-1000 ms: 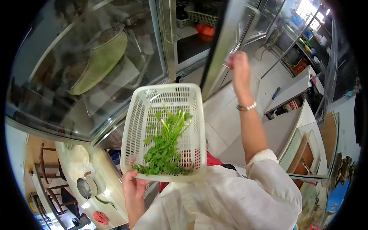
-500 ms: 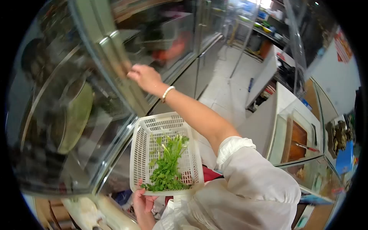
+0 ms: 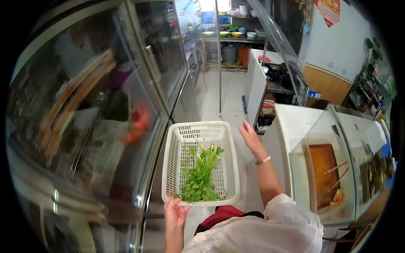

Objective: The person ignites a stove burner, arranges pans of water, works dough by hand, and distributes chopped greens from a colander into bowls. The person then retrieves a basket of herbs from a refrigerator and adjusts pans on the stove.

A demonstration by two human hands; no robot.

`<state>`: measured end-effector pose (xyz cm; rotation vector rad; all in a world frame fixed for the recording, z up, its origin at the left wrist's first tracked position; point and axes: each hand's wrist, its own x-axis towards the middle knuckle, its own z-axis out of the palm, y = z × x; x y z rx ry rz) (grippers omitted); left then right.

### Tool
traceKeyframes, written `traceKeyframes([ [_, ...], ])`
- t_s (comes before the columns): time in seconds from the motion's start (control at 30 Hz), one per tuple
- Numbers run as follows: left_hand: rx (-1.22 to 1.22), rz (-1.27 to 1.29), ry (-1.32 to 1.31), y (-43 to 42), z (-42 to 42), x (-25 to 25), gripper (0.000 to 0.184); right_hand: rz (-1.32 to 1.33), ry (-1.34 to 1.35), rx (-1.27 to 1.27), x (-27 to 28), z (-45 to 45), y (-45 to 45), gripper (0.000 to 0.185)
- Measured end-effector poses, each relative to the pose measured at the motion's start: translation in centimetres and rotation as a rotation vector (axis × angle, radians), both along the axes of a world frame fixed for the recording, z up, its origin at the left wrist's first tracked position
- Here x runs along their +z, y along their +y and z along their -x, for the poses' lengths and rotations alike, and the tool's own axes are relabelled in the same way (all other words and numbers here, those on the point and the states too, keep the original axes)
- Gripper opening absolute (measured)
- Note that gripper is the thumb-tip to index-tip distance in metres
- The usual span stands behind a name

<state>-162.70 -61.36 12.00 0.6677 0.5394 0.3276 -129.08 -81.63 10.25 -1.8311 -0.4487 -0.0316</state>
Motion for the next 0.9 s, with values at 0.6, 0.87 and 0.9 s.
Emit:
traceKeyframes([
  [0.6,-0.314,-0.038,-0.021,8.8,-43.7,-0.4,0.033,-0.157,-0.025,-0.364,5.4,-29.1,-1.0,0.061],
  [0.87,-0.338,-0.08,-0.142,8.6,-44.9,-1.1,0.054,-0.648,0.827,0.293,-3.7,-17.6,1.9,0.054],
  [0.9,-0.378,-0.081,-0.135,9.1,-45.0,-0.9,0.059,-0.658,0.8,0.249,-2.4,-16.2,2.1,0.054],
])
